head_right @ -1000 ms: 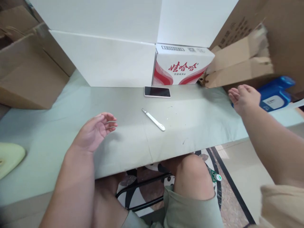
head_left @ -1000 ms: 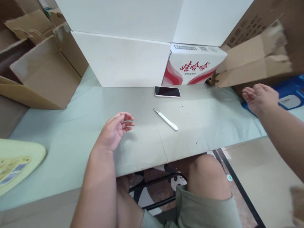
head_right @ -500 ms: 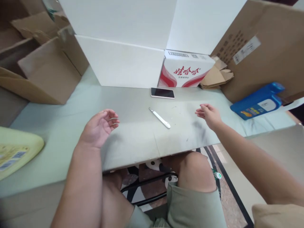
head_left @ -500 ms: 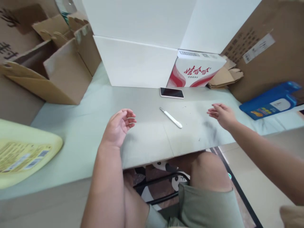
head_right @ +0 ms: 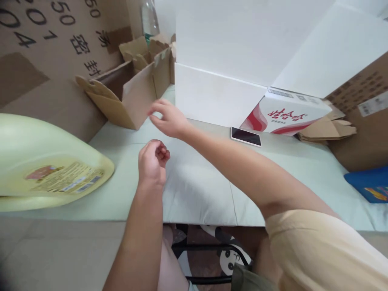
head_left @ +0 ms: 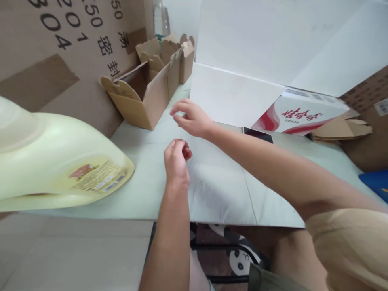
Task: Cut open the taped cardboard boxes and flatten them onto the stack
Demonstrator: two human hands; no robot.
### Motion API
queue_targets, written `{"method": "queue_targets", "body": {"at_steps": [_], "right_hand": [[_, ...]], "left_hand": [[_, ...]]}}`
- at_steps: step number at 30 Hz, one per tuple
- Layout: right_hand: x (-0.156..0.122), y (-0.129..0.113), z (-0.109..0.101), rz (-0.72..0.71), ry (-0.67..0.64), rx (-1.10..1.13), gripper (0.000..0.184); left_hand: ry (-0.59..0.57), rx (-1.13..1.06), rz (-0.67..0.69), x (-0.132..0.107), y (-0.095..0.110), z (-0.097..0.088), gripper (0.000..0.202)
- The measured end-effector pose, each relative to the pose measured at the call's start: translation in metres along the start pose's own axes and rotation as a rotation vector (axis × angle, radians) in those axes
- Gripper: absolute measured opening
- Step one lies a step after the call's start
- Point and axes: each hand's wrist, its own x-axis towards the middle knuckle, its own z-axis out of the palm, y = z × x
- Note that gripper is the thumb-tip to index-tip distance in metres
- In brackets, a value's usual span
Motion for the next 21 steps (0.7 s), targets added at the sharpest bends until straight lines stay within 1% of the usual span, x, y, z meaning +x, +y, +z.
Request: {"method": "queue_targets", "body": {"at_steps": [1, 2, 3, 4, 5, 6, 7, 8, 10, 11, 13, 14, 16, 18, 19, 20, 21], "right_hand": [[0.017, -0.011, 0.015, -0.069, -0.003, -0.059, 0.016], [0.031, -0.023, 0.029, -0.119, -0.016, -0.113, 0.029], [0.042, -0.033, 0.042, -0.144, -0.042, -0.166, 0.056], [0.051, -0.042, 0.052, -0.140, -0.072, -0.209, 0.064], [0.057, -0.050, 0.060, -0.115, -0.125, -0.254, 0.052], [0.060, -0.055, 0.066, -0.073, -0.175, -0.302, 0.035], [0.062, -0.059, 0.069, -0.024, -0.216, -0.352, 0.015], [0.061, -0.061, 0.070, 0.025, -0.248, -0.405, 0.008], [0.054, -0.060, 0.065, 0.058, -0.251, -0.489, 0.011], [0.047, -0.057, 0.058, 0.049, -0.226, -0.507, 0.013], [0.024, -0.049, 0.040, 0.023, -0.129, -0.501, 0.019], [0.008, -0.045, 0.028, 0.034, -0.069, -0.491, 0.021], [-0.033, -0.039, -0.001, 0.047, 0.065, -0.474, 0.029], [-0.085, -0.038, -0.033, -0.023, 0.177, -0.446, 0.040], [-0.112, -0.039, -0.048, -0.096, 0.230, -0.425, 0.041], [-0.139, -0.040, -0.061, -0.167, 0.290, -0.412, 0.039], [-0.165, -0.041, -0.072, -0.211, 0.338, -0.410, 0.036]], "left_hand": [[0.034, -0.033, 0.037, 0.002, 0.001, -0.002, 0.015], [0.066, -0.063, 0.067, 0.005, 0.001, -0.004, 0.016], [0.097, -0.089, 0.091, 0.008, 0.001, -0.007, 0.016], [0.120, -0.110, 0.108, 0.010, 0.001, -0.009, 0.017], [0.135, -0.126, 0.119, 0.012, 0.000, -0.012, 0.018], [0.146, -0.135, 0.125, 0.013, -0.001, -0.013, 0.019], [0.151, -0.131, 0.127, 0.014, -0.002, -0.015, 0.020], [0.158, -0.115, 0.131, 0.014, -0.004, -0.016, 0.020], [0.190, -0.056, 0.159, 0.014, -0.007, -0.019, 0.016], [0.233, -0.012, 0.191, 0.013, -0.008, -0.021, 0.013], [0.354, 0.083, 0.302, 0.012, -0.008, -0.025, 0.009], [0.422, 0.122, 0.383, 0.011, -0.008, -0.027, 0.008], [0.555, 0.166, 0.572, 0.010, -0.006, -0.030, 0.008], [0.633, 0.156, 0.717, 0.009, -0.006, -0.032, 0.011], [0.629, 0.142, 0.742, 0.009, -0.006, -0.032, 0.012], [0.587, 0.122, 0.736, 0.010, -0.008, -0.031, 0.013], [0.501, 0.102, 0.706, 0.010, -0.010, -0.029, 0.015]]}}
